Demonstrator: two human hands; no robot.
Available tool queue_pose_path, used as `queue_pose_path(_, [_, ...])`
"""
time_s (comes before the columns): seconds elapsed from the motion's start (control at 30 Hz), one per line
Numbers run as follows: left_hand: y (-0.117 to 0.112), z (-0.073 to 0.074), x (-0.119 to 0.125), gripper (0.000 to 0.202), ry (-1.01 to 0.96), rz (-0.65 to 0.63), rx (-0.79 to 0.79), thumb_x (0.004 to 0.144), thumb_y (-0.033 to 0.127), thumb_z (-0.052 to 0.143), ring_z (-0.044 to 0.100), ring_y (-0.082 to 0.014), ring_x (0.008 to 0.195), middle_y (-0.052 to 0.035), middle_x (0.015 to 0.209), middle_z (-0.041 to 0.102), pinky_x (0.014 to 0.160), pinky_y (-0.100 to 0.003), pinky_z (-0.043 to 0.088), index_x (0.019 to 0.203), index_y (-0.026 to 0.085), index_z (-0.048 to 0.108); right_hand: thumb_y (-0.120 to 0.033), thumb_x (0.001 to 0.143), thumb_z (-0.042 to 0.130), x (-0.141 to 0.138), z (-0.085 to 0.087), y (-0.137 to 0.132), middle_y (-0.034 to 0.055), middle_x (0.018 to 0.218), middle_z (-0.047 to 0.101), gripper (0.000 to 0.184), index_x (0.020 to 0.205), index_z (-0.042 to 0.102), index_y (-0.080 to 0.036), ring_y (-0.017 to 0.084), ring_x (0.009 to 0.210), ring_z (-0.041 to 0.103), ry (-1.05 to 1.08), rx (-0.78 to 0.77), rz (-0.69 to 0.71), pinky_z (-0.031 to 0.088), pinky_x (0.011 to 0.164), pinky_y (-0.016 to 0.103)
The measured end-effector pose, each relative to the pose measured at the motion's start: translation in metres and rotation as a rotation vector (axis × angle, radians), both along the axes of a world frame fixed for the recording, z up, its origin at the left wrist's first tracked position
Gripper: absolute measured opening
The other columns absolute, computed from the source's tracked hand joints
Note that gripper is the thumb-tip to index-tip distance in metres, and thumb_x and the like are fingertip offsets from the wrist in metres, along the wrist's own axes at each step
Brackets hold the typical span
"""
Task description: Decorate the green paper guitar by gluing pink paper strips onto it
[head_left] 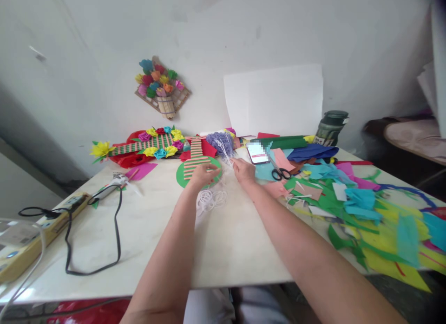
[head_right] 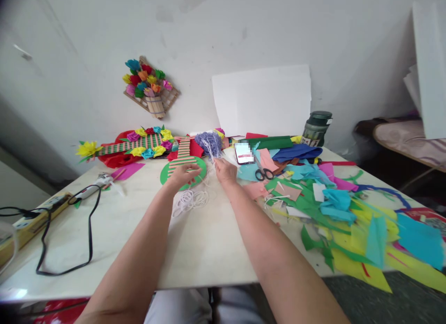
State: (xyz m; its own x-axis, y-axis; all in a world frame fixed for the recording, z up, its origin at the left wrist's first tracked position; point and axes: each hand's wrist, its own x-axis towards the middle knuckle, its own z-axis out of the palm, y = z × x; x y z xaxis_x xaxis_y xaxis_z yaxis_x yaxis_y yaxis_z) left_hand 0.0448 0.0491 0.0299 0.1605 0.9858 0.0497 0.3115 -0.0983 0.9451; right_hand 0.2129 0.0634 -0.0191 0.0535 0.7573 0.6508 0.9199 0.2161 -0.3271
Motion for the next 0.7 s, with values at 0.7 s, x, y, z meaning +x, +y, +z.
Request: queue_pose_path(0.7, [-0.021, 0.023, -0.02, 0.025, -0.282, -0.696, 0.021, 0.056, 0.039, 0.075, 0.06, -0.019, 0.07, -0.0083, 0.068, 0.066, 0.069, -0.031, 0.045, 0.065, 0.016, 0.07, -0.015, 0.083, 0.044, 0.004, -0.011, 0.016, 0.0046, 0.099, 0.067, 0.028, 0.1, 0.066, -0.02, 0.014, 0.088, 0.06, 0.083, -0.062, 0.123, 0.044, 0.076, 0.023])
